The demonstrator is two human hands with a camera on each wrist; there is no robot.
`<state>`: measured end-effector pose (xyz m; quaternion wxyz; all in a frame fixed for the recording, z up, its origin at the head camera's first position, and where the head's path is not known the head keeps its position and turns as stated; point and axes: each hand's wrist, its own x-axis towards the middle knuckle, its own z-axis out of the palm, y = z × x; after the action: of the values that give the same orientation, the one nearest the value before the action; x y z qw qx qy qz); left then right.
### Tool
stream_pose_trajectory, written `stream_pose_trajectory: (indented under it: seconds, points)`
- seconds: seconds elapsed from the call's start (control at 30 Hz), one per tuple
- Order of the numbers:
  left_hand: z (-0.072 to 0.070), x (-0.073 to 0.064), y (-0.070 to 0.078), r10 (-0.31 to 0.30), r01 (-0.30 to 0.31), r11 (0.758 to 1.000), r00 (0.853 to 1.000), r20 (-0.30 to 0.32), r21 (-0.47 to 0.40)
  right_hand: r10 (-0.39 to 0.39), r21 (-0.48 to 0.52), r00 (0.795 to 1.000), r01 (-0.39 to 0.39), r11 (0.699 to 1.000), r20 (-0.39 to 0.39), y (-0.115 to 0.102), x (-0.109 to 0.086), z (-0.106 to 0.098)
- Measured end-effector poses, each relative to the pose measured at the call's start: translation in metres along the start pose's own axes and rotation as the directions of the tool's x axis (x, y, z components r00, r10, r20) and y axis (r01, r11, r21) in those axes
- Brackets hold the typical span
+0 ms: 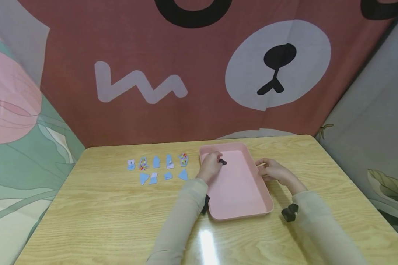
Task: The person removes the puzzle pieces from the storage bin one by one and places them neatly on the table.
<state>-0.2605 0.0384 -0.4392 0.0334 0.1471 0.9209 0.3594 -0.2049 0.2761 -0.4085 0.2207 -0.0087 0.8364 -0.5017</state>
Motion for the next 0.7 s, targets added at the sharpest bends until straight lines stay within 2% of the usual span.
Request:
stream_pose_trajectory:
  seconds: [0.17, 0.4, 0.57, 0.7]
  points:
    - [0.003, 0.002, -0.0001, 0.004, -0.005, 0.997, 1.0, 0.011, 0.075, -0.001, 0.01, 1.0, 0.001, 1.0, 0.0, 0.0012, 0.0, -0.0011]
    - [0.002, 0.0009, 0.0002, 0.014, -0.019, 0.995, 0.998, 0.055, 0.101, -0.007, 0.01, 1.0, 0.007, 1.0, -0.001, 0.0009, 0.0017, -0.0012]
    - [0.0015, -0.0012, 0.001, 0.051, -0.063, 0.985, 0.995, 0.084, 0.159, -0.004, 0.013, 1.0, 0.004, 1.0, -0.003, 0.0017, 0.0028, -0.0012]
    - [0.0018, -0.0025, 0.0009, 0.046, -0.066, 0.977, 0.994, 0.101, 0.203, 0.008, 0.022, 1.0, -0.008, 1.0, -0.007, 0.0026, 0.0034, -0.0007]
